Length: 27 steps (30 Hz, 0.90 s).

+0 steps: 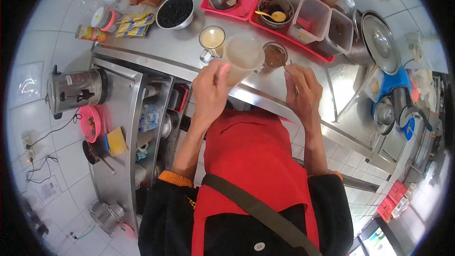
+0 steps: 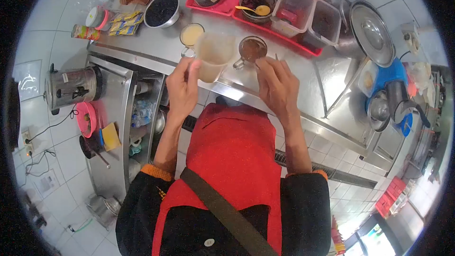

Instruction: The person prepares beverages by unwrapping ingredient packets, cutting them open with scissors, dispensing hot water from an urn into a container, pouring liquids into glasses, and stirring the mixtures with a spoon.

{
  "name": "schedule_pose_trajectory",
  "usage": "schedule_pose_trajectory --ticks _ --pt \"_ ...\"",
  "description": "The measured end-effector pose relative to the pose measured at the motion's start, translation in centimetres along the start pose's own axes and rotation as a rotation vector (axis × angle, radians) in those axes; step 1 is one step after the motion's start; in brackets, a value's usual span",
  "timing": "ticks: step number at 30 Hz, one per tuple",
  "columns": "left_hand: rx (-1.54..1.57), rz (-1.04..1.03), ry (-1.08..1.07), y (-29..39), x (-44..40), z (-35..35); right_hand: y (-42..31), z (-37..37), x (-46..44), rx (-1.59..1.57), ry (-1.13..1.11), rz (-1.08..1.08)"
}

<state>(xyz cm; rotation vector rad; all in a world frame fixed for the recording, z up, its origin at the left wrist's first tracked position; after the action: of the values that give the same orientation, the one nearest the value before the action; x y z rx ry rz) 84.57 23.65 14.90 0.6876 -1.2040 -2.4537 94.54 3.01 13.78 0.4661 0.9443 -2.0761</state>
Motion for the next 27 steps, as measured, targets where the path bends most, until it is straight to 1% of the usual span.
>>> schedule_pose_trajectory --ticks 1,2,4,5,6,7,8,10,12,13,14,16,17,19,21,22,23,25,26,27 --pt "0.125 0.086 0.032 -0.7 0.7 0.6 -0.8 0.5 0.2 -0.008 0.033 -0.028" --pt "0.137 0.076 0.05 -1.3 1.3 1.4 -1.3 1.0 0.1 -0.012 0.075 -0.049" --pt "0.288 0.278 0.055 -2.6 2.5 3.2 -1.0 1.8 -0.3 -0.02 0.134 -0.031" --pt "0.302 0.262 0.076 -3.3 2.9 4.0 -0.8 2.5 -0.8 -0.018 0.198 -0.128" --pt "0.384 0.286 0.148 -4.0 3.5 4.8 -0.7 2.9 -1.6 -0.02 0.258 -0.227" --pt "0.466 0.311 0.219 -4.7 4.1 5.7 -0.8 3.4 -3.3 -0.116 0.391 -0.269" --pt "0.461 0.324 0.296 -5.8 4.8 6.8 -0.6 3.5 -5.3 -0.216 0.52 -0.314" --pt "0.416 0.359 0.45 -7.2 5.9 9.6 2.2 3.3 -8.9 -0.176 0.63 -0.297" --pt "0.332 0.391 0.584 -9.1 7.1 12.6 6.5 1.2 -14.0 0.147 0.72 -0.062" --pt "0.289 0.401 0.641 -10.8 7.9 14.1 9.4 -0.5 -15.7 0.161 0.638 -0.162" --pt "0.298 0.397 0.646 -12.5 8.5 15.5 12.4 -2.4 -16.9 0.175 0.556 -0.261" --pt "0.136 0.443 0.739 -16.2 9.9 18.4 17.9 -5.9 -18.5 0.472 0.237 -0.253" --pt "0.141 0.441 0.75 -18.2 10.5 19.5 19.6 -6.5 -18.6 0.47 0.241 -0.241" --pt "0.129 0.515 0.805 -22.6 12.0 21.7 22.0 -7.9 -19.5 0.692 -0.154 -0.238" --pt "0.117 0.547 0.869 -27.8 13.6 23.6 20.9 -7.6 -20.7 0.7 -0.121 -0.181" --pt "0.107 0.581 0.902 -29.5 14.4 24.5 20.5 -7.5 -20.6 0.721 -0.093 -0.151" --pt "0.161 0.578 0.944 -30.2 14.3 25.2 20.5 -7.7 -21.0 0.707 -0.092 -0.14" --pt "0.163 0.543 0.972 -34.3 15.3 27.4 21.2 -8.5 -22.1 0.78 -0.398 -0.292" --pt "0.176 0.519 0.977 -35.8 15.5 28.4 21.8 -8.9 -22.4 0.776 -0.394 -0.289" --pt "0.212 0.544 0.996 -36.0 15.1 29.0 22.9 -9.3 -22.5 0.779 -0.468 -0.257"
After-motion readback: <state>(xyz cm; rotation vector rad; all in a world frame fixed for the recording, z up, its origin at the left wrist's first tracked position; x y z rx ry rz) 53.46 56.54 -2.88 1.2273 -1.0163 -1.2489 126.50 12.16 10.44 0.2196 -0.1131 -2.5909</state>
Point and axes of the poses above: each hand's wrist, its own x-axis away from the middle knuckle, its own z-axis out of the back of the hand, y = z × x, the point moved 1 cm from there along -x, towards the middle knuckle, and after that the axes turned 1 degree about x, right-handed, at the moved point
